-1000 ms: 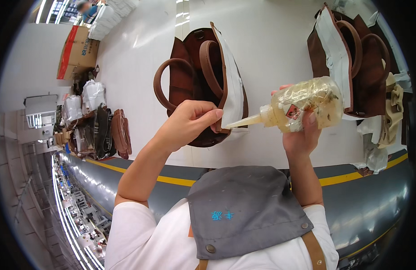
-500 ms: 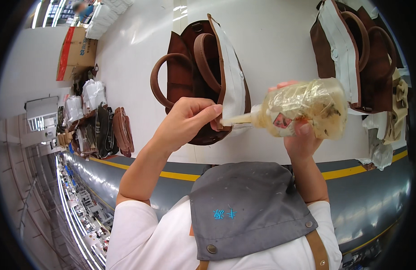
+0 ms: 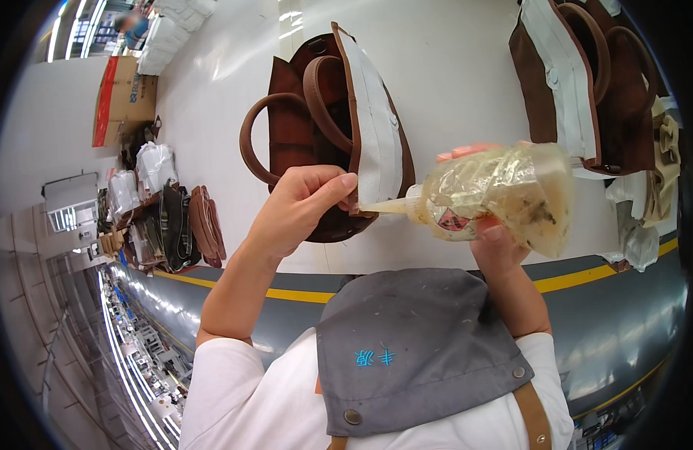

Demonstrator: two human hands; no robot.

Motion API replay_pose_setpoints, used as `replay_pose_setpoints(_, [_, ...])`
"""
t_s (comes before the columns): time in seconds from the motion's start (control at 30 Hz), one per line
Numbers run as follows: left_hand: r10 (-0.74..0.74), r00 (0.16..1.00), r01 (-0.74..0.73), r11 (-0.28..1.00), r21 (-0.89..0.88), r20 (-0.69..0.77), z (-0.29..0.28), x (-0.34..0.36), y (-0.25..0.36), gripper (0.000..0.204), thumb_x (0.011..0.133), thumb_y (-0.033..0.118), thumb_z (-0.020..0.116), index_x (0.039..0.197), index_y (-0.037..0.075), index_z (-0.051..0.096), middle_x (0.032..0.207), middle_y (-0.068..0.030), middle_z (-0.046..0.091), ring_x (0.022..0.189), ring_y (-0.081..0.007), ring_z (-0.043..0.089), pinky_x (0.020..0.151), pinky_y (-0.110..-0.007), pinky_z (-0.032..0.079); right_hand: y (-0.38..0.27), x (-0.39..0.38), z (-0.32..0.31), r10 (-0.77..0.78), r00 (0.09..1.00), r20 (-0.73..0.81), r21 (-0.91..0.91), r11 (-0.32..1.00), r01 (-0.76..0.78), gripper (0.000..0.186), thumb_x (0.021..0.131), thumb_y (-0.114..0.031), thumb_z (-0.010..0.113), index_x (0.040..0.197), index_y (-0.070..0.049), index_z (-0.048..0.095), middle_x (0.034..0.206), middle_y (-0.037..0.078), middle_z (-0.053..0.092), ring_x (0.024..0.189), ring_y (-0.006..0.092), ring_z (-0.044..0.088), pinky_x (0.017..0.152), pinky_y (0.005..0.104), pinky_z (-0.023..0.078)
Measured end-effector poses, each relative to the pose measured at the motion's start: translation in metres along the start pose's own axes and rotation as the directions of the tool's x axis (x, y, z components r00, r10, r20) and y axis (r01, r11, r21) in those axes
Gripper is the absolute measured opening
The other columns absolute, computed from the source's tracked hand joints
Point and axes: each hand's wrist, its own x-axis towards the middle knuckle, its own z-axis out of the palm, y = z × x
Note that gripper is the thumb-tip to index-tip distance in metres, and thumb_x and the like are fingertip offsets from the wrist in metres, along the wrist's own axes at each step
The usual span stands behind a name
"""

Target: Apply glue to bag edges and organize leather strips at a workstation.

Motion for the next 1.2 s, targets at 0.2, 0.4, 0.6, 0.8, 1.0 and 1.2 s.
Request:
replay_pose_setpoints(0.2, [0.008, 1.000, -0.008, 1.000, 0.017, -0.004, -0.001, -0.001, -0.003, 0.028, 0.085, 0.020, 0.049, 0.071, -0.002, 0.057, 0.066, -0.0020, 0.055, 0.066, -0.0077, 0.049, 0.065, -0.022, 0.039, 0.006, 0.001, -0.006, -0.188, 0.954, 0.231, 0.038, 0.982, 0.185, 0.056, 0.071, -0.020, 0.064, 0.115, 0.000, 0.036, 0.110, 0.016, 0.045, 0.096, 0.0220, 0.049, 0.082, 0.0325, 0.041])
replay_pose_setpoints(0.4, [0.022, 0.999, -0.023, 0.999, -0.041, -0.025, -0.004, -0.001, -0.007, 0.026, 0.085, 0.019, 0.049, 0.071, -0.002, 0.057, 0.066, -0.0015, 0.054, 0.066, -0.0076, 0.049, 0.065, -0.021, 0.039, 0.004, -0.003, -0.012, -0.179, 0.959, 0.219, -0.029, 0.981, 0.190, 0.054, 0.070, -0.012, 0.062, 0.115, 0.001, 0.035, 0.109, 0.017, 0.046, 0.098, 0.0224, 0.049, 0.082, 0.0324, 0.041])
replay_pose_setpoints(0.6, [0.030, 0.999, -0.031, 0.998, -0.046, -0.031, -0.006, -0.001, -0.010, 0.025, 0.085, 0.019, 0.049, 0.073, -0.002, 0.057, 0.066, -0.0013, 0.054, 0.066, -0.0076, 0.048, 0.064, -0.021, 0.039, 0.006, -0.006, -0.017, -0.201, 0.959, 0.200, -0.038, 0.976, 0.212, 0.053, 0.071, -0.011, 0.061, 0.115, 0.001, 0.035, 0.109, 0.017, 0.046, 0.096, 0.0230, 0.049, 0.081, 0.0326, 0.042])
replay_pose_setpoints(0.8, [0.032, 0.999, -0.034, 0.996, -0.077, -0.027, -0.004, -0.003, -0.006, 0.024, 0.085, 0.018, 0.048, 0.075, -0.001, 0.057, 0.067, -0.0010, 0.053, 0.066, -0.0077, 0.047, 0.065, -0.022, 0.039, 0.009, -0.009, -0.016, -0.195, 0.964, 0.180, -0.075, 0.975, 0.211, 0.052, 0.072, -0.014, 0.062, 0.114, 0.001, 0.036, 0.109, 0.018, 0.046, 0.097, 0.0228, 0.049, 0.081, 0.0333, 0.042])
replay_pose_setpoints(1.0, [0.049, 0.998, -0.045, 0.994, -0.103, 0.034, -0.009, -0.003, -0.007, 0.025, 0.087, 0.019, 0.045, 0.079, -0.002, 0.055, 0.070, -0.0027, 0.053, 0.064, -0.0076, 0.047, 0.063, -0.023, 0.044, 0.010, -0.011, -0.009, -0.140, 0.985, 0.101, -0.139, 0.978, 0.153, 0.070, 0.075, -0.037, 0.060, 0.124, -0.008, 0.019, 0.103, 0.019, 0.047, 0.093, 0.0292, 0.052, 0.076, 0.0388, 0.046])
replay_pose_setpoints(1.2, [0.038, 0.999, -0.036, 0.983, -0.182, 0.009, -0.007, 0.000, -0.012, 0.023, 0.087, 0.019, 0.044, 0.078, -0.001, 0.051, 0.065, -0.0009, 0.046, 0.061, -0.0074, 0.052, 0.060, -0.029, 0.053, 0.026, -0.011, -0.019, -0.201, 0.978, 0.062, -0.146, 0.967, 0.208, 0.062, 0.077, -0.035, 0.057, 0.119, -0.003, 0.026, 0.104, 0.019, 0.047, 0.094, 0.0285, 0.052, 0.077, 0.0397, 0.046])
